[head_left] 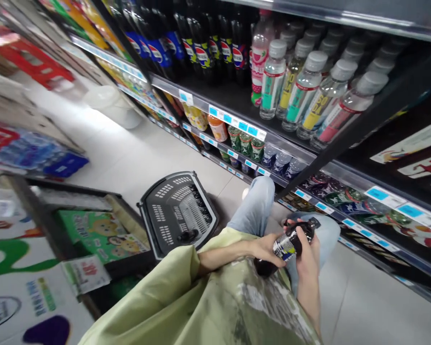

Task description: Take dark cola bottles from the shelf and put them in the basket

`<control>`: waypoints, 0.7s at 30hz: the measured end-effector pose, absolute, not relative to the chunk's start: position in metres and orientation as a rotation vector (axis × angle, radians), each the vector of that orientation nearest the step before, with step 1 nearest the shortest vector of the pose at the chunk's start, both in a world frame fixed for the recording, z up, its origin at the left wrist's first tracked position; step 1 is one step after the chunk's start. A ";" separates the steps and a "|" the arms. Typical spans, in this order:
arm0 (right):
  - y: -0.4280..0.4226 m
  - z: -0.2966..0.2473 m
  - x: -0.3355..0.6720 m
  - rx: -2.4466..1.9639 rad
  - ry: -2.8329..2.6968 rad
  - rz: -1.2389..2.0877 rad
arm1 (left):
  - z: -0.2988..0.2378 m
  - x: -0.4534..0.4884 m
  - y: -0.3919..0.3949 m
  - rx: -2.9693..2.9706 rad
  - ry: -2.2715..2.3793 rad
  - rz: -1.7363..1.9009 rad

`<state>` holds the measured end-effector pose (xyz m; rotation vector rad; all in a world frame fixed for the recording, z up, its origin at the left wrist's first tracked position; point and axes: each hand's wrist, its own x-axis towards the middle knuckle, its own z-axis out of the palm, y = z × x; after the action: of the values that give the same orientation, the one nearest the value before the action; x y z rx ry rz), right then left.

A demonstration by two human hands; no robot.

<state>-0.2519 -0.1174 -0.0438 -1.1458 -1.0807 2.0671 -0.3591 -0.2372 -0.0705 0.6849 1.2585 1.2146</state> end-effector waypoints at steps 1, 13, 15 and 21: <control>-0.121 -0.042 -0.253 -1.128 -1.095 2.044 | -0.071 -0.360 -0.237 0.748 1.315 1.200; -0.156 -0.054 -0.270 -0.764 -1.231 2.122 | -0.049 -0.394 -0.293 1.167 1.705 1.005; -0.157 -0.054 -0.275 -0.722 -1.296 2.131 | -0.034 -0.407 -0.307 1.179 1.683 1.126; -0.161 -0.051 -0.300 -0.620 -1.537 2.222 | 0.008 -0.440 -0.326 1.139 1.595 1.425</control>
<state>-0.2996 -0.1611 -0.0512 -0.6202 -1.5374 2.2224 -0.4404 -0.3264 0.0083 1.1391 1.5949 1.4248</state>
